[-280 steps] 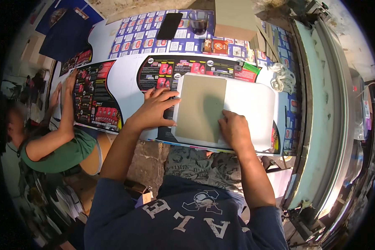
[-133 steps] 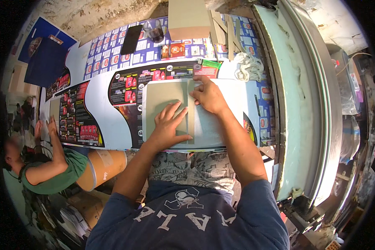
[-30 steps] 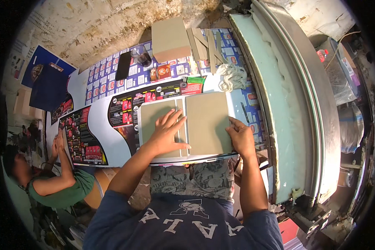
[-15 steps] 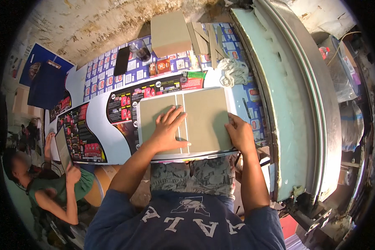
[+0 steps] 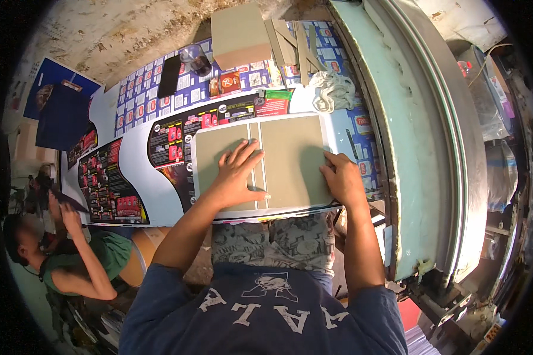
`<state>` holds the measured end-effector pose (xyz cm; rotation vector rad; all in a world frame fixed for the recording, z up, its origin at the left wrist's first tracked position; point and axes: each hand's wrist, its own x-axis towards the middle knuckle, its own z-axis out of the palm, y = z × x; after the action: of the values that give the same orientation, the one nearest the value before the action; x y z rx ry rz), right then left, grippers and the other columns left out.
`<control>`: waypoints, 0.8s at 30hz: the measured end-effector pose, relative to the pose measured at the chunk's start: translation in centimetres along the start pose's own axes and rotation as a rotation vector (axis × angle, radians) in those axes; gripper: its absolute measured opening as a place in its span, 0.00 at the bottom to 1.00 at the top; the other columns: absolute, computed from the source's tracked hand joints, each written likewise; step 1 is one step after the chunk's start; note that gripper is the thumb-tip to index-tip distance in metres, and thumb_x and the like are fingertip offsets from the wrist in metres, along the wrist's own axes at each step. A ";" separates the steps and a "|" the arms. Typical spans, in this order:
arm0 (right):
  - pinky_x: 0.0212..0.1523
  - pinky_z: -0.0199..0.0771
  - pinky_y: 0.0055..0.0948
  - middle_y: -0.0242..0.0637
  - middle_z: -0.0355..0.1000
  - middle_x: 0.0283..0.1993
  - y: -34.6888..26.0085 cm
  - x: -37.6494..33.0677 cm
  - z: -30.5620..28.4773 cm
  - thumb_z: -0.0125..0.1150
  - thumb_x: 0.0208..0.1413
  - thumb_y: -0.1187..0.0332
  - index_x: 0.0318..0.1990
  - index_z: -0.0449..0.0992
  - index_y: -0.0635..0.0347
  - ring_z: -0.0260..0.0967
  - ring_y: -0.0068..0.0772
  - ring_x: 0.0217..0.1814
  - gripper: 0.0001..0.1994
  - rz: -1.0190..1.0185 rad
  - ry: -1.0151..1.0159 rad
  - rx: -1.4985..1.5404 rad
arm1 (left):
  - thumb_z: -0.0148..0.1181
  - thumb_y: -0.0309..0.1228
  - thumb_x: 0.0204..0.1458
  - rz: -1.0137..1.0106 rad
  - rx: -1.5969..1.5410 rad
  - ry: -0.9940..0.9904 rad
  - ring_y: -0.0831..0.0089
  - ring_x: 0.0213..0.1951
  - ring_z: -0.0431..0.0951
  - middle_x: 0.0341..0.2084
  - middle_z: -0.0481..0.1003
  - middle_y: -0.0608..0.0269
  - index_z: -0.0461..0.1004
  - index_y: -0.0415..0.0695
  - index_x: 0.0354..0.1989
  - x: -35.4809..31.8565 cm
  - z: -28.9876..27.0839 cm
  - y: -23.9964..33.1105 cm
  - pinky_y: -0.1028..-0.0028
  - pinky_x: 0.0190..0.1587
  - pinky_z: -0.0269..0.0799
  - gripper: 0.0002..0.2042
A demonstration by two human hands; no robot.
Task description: The person assembles book covers by placing cardboard panels onto an adhesive sheet and pressing them down by hand. They pass the assembled covers through a rolling machine to press the layers together.
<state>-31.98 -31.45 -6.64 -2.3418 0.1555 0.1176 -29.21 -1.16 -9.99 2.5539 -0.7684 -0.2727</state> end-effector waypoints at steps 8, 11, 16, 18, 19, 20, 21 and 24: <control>0.46 0.75 0.38 0.49 0.77 0.39 0.2 0.2 0.0 0.66 0.53 0.72 0.54 0.79 0.68 0.76 0.49 0.40 0.19 -0.009 -0.002 -0.010 | 0.77 0.55 0.32 -0.014 -0.012 -0.011 0.54 0.76 0.48 0.74 0.53 0.56 0.64 0.49 0.69 0.1 0.1 -0.1 0.39 0.70 0.41 0.51; 0.46 0.75 0.39 0.50 0.77 0.40 0.1 0.3 -0.1 0.67 0.53 0.72 0.54 0.79 0.67 0.76 0.49 0.41 0.20 -0.005 -0.015 -0.013 | 0.77 0.55 0.32 -0.017 -0.018 -0.012 0.54 0.76 0.47 0.74 0.52 0.56 0.64 0.49 0.69 0.1 0.1 -0.1 0.39 0.70 0.41 0.51; 0.47 0.75 0.39 0.50 0.77 0.40 -0.1 0.4 -0.3 0.67 0.52 0.72 0.54 0.79 0.68 0.76 0.50 0.41 0.20 -0.021 -0.030 -0.031 | 0.77 0.54 0.32 -0.026 -0.013 -0.018 0.54 0.76 0.47 0.75 0.52 0.57 0.62 0.49 0.70 0.0 0.0 0.1 0.38 0.70 0.42 0.52; 0.47 0.75 0.40 0.51 0.77 0.40 -0.1 0.4 -0.4 0.67 0.52 0.72 0.53 0.79 0.68 0.76 0.51 0.42 0.20 -0.036 -0.032 -0.051 | 0.77 0.54 0.33 -0.015 0.000 -0.008 0.54 0.76 0.47 0.74 0.52 0.57 0.62 0.49 0.71 0.0 0.0 0.1 0.38 0.69 0.43 0.52; 0.47 0.75 0.40 0.51 0.77 0.41 -0.1 0.4 -0.4 0.67 0.52 0.72 0.53 0.79 0.68 0.76 0.52 0.42 0.19 -0.036 -0.031 -0.059 | 0.77 0.54 0.33 -0.009 0.007 -0.003 0.54 0.76 0.47 0.74 0.52 0.57 0.62 0.49 0.71 0.1 0.1 0.2 0.38 0.69 0.43 0.53; 0.47 0.75 0.41 0.51 0.77 0.41 -0.1 0.4 -0.4 0.67 0.52 0.72 0.52 0.79 0.68 0.76 0.53 0.42 0.19 -0.035 -0.030 -0.068 | 0.77 0.54 0.33 -0.008 0.010 -0.001 0.54 0.76 0.47 0.74 0.52 0.57 0.62 0.49 0.71 0.1 0.1 0.2 0.38 0.69 0.43 0.53; 0.48 0.75 0.41 0.51 0.77 0.41 -0.1 0.4 -0.4 0.67 0.52 0.73 0.52 0.79 0.68 0.76 0.53 0.42 0.19 -0.033 -0.028 -0.077 | 0.77 0.54 0.33 -0.006 0.014 0.001 0.54 0.76 0.47 0.74 0.52 0.57 0.62 0.49 0.71 0.0 0.1 0.1 0.38 0.69 0.43 0.52; 0.48 0.75 0.43 0.51 0.77 0.42 -0.5 0.4 -0.2 0.67 0.52 0.72 0.51 0.80 0.67 0.76 0.54 0.43 0.18 -0.050 -0.008 -0.149 | 0.77 0.54 0.33 -0.007 0.011 -0.001 0.54 0.76 0.48 0.74 0.53 0.57 0.62 0.49 0.71 0.0 0.3 0.1 0.38 0.69 0.43 0.52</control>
<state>-31.47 -31.25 -6.17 -2.4916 0.0867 0.1167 -29.31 -1.34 -10.24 2.5677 -0.7636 -0.2725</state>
